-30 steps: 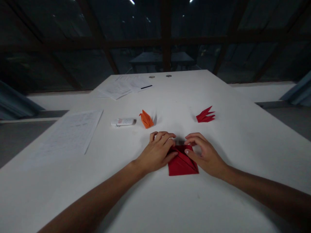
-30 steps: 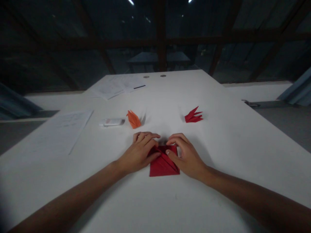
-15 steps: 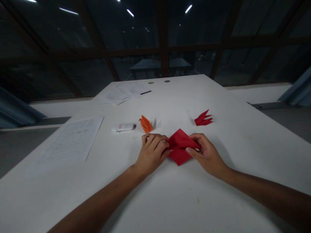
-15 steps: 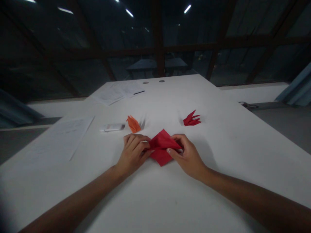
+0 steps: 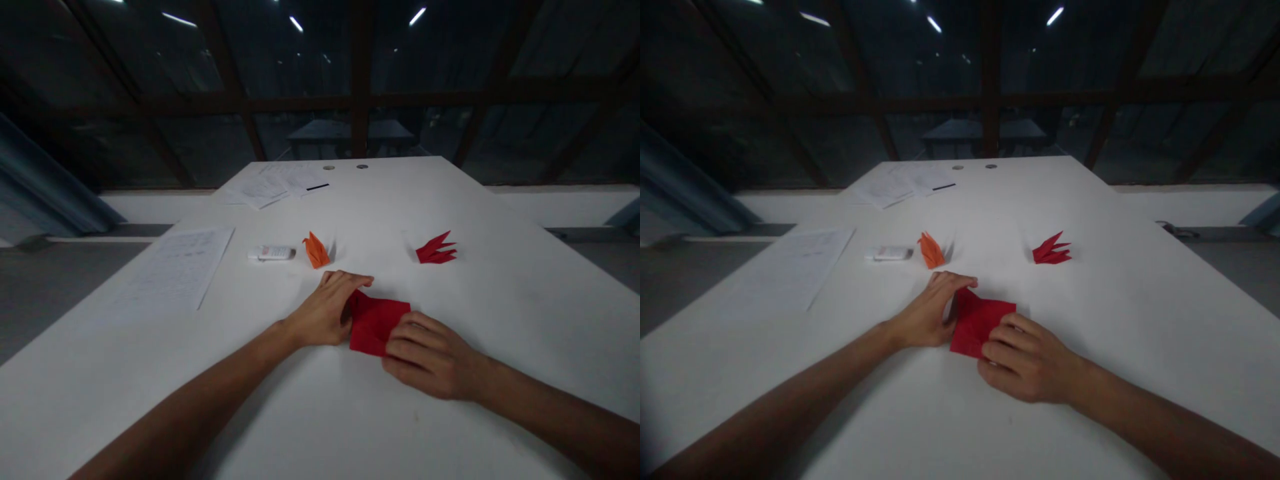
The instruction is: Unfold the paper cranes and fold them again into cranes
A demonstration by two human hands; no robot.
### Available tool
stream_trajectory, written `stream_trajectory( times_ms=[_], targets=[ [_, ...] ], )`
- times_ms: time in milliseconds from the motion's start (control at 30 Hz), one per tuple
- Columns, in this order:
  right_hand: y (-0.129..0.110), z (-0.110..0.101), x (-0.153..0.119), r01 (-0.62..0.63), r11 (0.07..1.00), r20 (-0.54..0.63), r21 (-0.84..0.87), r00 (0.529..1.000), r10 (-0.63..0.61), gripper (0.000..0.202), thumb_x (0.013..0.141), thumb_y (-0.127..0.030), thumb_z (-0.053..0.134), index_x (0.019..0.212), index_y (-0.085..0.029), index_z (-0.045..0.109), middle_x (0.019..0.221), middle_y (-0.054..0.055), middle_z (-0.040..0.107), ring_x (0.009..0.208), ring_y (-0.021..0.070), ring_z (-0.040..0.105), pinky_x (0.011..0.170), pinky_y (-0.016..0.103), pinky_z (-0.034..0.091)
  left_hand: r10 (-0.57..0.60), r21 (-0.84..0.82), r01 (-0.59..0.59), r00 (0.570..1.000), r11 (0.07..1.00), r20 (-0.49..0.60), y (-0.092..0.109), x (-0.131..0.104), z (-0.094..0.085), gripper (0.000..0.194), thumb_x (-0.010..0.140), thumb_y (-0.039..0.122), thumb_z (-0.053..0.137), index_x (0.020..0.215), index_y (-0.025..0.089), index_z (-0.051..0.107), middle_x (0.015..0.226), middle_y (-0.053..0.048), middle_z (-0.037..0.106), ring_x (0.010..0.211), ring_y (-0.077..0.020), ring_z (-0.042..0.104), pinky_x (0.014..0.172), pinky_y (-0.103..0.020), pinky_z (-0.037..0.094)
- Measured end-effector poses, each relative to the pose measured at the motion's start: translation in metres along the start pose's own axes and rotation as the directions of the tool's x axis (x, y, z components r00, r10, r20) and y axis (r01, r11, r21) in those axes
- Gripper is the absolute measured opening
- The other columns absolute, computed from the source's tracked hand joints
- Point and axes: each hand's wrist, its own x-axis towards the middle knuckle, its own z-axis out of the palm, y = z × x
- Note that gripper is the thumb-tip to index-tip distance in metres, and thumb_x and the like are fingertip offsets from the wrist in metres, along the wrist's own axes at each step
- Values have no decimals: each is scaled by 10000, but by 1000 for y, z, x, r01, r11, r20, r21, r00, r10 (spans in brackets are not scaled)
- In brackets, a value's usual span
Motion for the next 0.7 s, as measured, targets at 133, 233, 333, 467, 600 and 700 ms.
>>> stream_trajectory(
  times_ms=[133, 233, 333, 467, 600, 700],
  targets=[
    [-5, 5, 5, -27, 999, 98, 43, 995, 23, 174, 953, -90, 586, 946, -216, 705, 924, 44, 771, 863, 212, 688, 809, 414, 569, -4, -127, 12, 998, 992, 67, -3, -2, -11, 1014, 646, 84, 622, 1559, 232, 207, 1376, -115, 558, 1216, -288, 511, 1094, -496, 380],
    [-8, 9, 3, -107, 979, 132, 175, 988, 84, 105, 963, -178, 601, 1000, -194, 698, 968, 69, 766, 912, 228, 685, 793, 399, 571, 8, -148, 13, 990, 989, 141, 0, -2, -11, 825, 726, 115, 622, 1495, 231, 345, 1282, -93, 623, 1160, -265, 550, 1073, -460, 386],
    [-6, 11, -1, -142, 960, 46, 241, 990, 135, 146, 949, -216, 626, 1082, -180, 675, 1041, 86, 759, 975, 238, 679, 871, 407, 562, 3, -70, 11, 979, 997, 204, 4, 0, -7, 466, 844, 225, 641, 1304, 225, 563, 1198, -84, 672, 1117, -261, 581, 1033, -434, 387],
    [7, 13, -5, -405, 887, -131, 220, 889, 439, 167, 930, -152, 634, 1087, -206, 644, 1034, 76, 745, 978, 239, 663, 921, 439, 515, 25, -13, -22, 971, 1000, 239, 7, 4, -4, 290, 881, 298, 665, 1161, 219, 655, 1164, -74, 685, 1105, -251, 589, 1001, -404, 388],
    [22, 16, -7, -714, 672, 24, 196, 689, 724, 139, 969, -198, 575, 1090, -217, 642, 1033, 73, 736, 988, 260, 660, 914, 465, 478, 64, -41, -55, 967, 998, 247, 5, 5, -4, 238, 894, 239, 638, 1129, 239, 674, 1201, -45, 689, 1133, -228, 587, 1020, -387, 372],
    [25, 17, -7, -781, 557, 170, 282, 612, 772, 149, 994, -244, 542, 1076, -240, 666, 975, 39, 740, 938, 239, 669, 906, 445, 468, 75, -44, -66, 967, 997, 246, 3, 4, -4, 274, 882, 187, 618, 1144, 246, 675, 1214, -35, 686, 1146, -221, 584, 1034, -386, 362]
  ],
)
